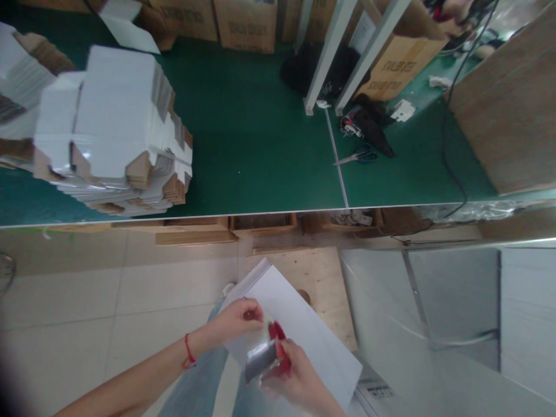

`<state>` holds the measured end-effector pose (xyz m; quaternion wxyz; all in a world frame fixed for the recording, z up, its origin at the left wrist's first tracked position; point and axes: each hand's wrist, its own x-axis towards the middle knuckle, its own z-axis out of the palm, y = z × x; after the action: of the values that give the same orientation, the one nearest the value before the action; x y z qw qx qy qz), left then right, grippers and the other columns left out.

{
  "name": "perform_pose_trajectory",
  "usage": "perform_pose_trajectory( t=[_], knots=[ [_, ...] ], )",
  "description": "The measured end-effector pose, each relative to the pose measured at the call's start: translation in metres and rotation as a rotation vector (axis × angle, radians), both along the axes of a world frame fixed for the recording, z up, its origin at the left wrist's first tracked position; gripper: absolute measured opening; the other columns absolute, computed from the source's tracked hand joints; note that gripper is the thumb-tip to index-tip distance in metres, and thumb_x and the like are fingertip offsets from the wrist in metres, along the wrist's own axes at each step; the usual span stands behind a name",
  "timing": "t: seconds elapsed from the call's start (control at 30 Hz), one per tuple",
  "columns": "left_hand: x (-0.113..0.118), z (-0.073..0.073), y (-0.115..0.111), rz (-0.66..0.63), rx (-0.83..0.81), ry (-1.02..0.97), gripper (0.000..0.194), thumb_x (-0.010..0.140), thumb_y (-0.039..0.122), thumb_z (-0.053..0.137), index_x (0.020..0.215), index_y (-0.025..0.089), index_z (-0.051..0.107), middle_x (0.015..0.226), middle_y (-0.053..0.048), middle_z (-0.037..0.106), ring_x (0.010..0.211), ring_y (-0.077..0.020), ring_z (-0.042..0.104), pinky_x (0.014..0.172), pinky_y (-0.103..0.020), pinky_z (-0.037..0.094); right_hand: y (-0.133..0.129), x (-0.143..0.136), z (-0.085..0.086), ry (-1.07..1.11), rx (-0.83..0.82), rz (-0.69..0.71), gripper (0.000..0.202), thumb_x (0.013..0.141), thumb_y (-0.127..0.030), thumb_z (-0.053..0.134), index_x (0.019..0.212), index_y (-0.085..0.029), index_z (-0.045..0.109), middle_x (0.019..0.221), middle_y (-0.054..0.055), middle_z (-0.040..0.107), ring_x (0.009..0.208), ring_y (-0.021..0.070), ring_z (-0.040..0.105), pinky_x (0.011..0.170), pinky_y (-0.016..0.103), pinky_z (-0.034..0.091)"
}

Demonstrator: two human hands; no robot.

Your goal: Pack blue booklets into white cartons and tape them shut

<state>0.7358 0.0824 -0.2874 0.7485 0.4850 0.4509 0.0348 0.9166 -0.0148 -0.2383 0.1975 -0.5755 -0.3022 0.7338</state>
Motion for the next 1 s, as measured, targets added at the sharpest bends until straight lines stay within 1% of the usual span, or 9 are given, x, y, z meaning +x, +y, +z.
perform_pose_trajectory(
  t=[0.1, 0.23, 0.4, 0.47, 0.53, 0.67, 0.8, 0.9, 1.0],
  knots=[
    [-0.004, -0.001, 0.002, 0.002, 0.001, -0.017, 0.015, 0.071, 0.033, 0.059, 0.074, 0.019, 0.061, 0.074, -0.001, 0.062, 0.072, -0.0186, 0.054, 0.069, -0.032, 0.043, 0.003, -0.001, 0.003, 0.02, -0.001, 0.014, 0.013, 0.059, -0.018, 0.068, 0.072, -0.018, 0.068, 0.064, -0.001, 0.065, 0.06, 0.0162, 0.057, 0.057, 0.023, 0.044],
    [-0.01, -0.004, 0.004, 0.001, -0.052, -0.011, 0.021, 0.067, 0.031, 0.061, 0.082, 0.017, 0.067, 0.076, -0.001, 0.065, 0.073, -0.0183, 0.057, 0.07, -0.03, 0.045, -0.001, -0.002, 0.001, 0.01, -0.015, -0.004, 0.011, 0.057, -0.016, 0.067, 0.068, -0.017, 0.066, 0.066, -0.001, 0.064, 0.061, 0.0155, 0.057, 0.056, 0.024, 0.042],
    [-0.009, 0.002, 0.006, 0.016, 0.007, -0.006, 0.027, 0.068, 0.035, 0.068, 0.083, 0.013, 0.075, 0.085, -0.006, 0.072, 0.082, -0.0212, 0.063, 0.076, -0.031, 0.048, -0.01, 0.002, -0.007, -0.015, 0.014, 0.019, 0.015, 0.061, -0.025, 0.074, 0.074, -0.017, 0.068, 0.073, 0.001, 0.066, 0.068, 0.0184, 0.059, 0.061, 0.026, 0.047],
    [-0.009, 0.005, 0.005, 0.022, 0.031, 0.046, 0.028, 0.069, 0.033, 0.066, 0.084, 0.012, 0.076, 0.087, -0.007, 0.074, 0.083, -0.022, 0.064, 0.076, -0.03, 0.048, -0.012, 0.004, -0.01, -0.028, 0.033, 0.034, 0.016, 0.063, -0.028, 0.075, 0.073, -0.018, 0.068, 0.074, 0.002, 0.066, 0.07, 0.0198, 0.061, 0.065, 0.028, 0.049],
    [-0.012, 0.007, 0.002, 0.018, 0.013, 0.124, 0.03, 0.07, 0.033, 0.061, 0.084, 0.011, 0.076, 0.084, -0.008, 0.075, 0.08, -0.0222, 0.065, 0.074, -0.031, 0.048, -0.012, 0.006, -0.012, -0.032, 0.036, 0.047, 0.018, 0.063, -0.031, 0.077, 0.073, -0.018, 0.068, 0.076, 0.003, 0.066, 0.071, 0.0209, 0.061, 0.066, 0.03, 0.051],
    [-0.024, 0.012, -0.013, -0.002, -0.01, 0.234, 0.033, 0.07, 0.035, 0.058, 0.085, 0.012, 0.077, 0.085, -0.009, 0.076, 0.081, -0.0235, 0.066, 0.073, -0.032, 0.049, -0.014, 0.007, -0.011, -0.085, 0.035, 0.07, 0.024, 0.063, -0.036, 0.079, 0.077, -0.019, 0.07, 0.085, 0.006, 0.067, 0.08, 0.0254, 0.063, 0.068, 0.032, 0.052],
    [-0.031, 0.023, -0.028, 0.048, 0.003, 0.285, 0.031, 0.071, 0.033, 0.059, 0.085, 0.012, 0.077, 0.091, -0.011, 0.077, 0.084, -0.0241, 0.068, 0.076, -0.033, 0.05, -0.018, 0.006, -0.01, -0.076, 0.074, 0.089, 0.02, 0.065, -0.033, 0.078, 0.079, -0.02, 0.072, 0.087, 0.005, 0.066, 0.085, 0.0258, 0.062, 0.074, 0.033, 0.05],
    [-0.029, 0.031, -0.032, 0.095, -0.01, 0.319, 0.027, 0.068, 0.026, 0.059, 0.083, 0.011, 0.075, 0.085, -0.011, 0.076, 0.08, -0.0229, 0.068, 0.075, -0.033, 0.049, -0.021, 0.005, -0.011, -0.081, 0.112, 0.098, 0.015, 0.065, -0.027, 0.077, 0.077, -0.019, 0.073, 0.087, 0.005, 0.065, 0.086, 0.0245, 0.059, 0.078, 0.032, 0.046],
    [-0.026, 0.034, -0.033, 0.137, -0.059, 0.335, 0.021, 0.064, 0.023, 0.061, 0.078, 0.013, 0.072, 0.076, -0.007, 0.074, 0.074, -0.0208, 0.065, 0.07, -0.031, 0.048, -0.022, 0.005, -0.012, -0.079, 0.129, 0.108, 0.012, 0.064, -0.023, 0.077, 0.075, -0.02, 0.073, 0.086, 0.003, 0.065, 0.088, 0.024, 0.057, 0.081, 0.032, 0.042]
  ],
)
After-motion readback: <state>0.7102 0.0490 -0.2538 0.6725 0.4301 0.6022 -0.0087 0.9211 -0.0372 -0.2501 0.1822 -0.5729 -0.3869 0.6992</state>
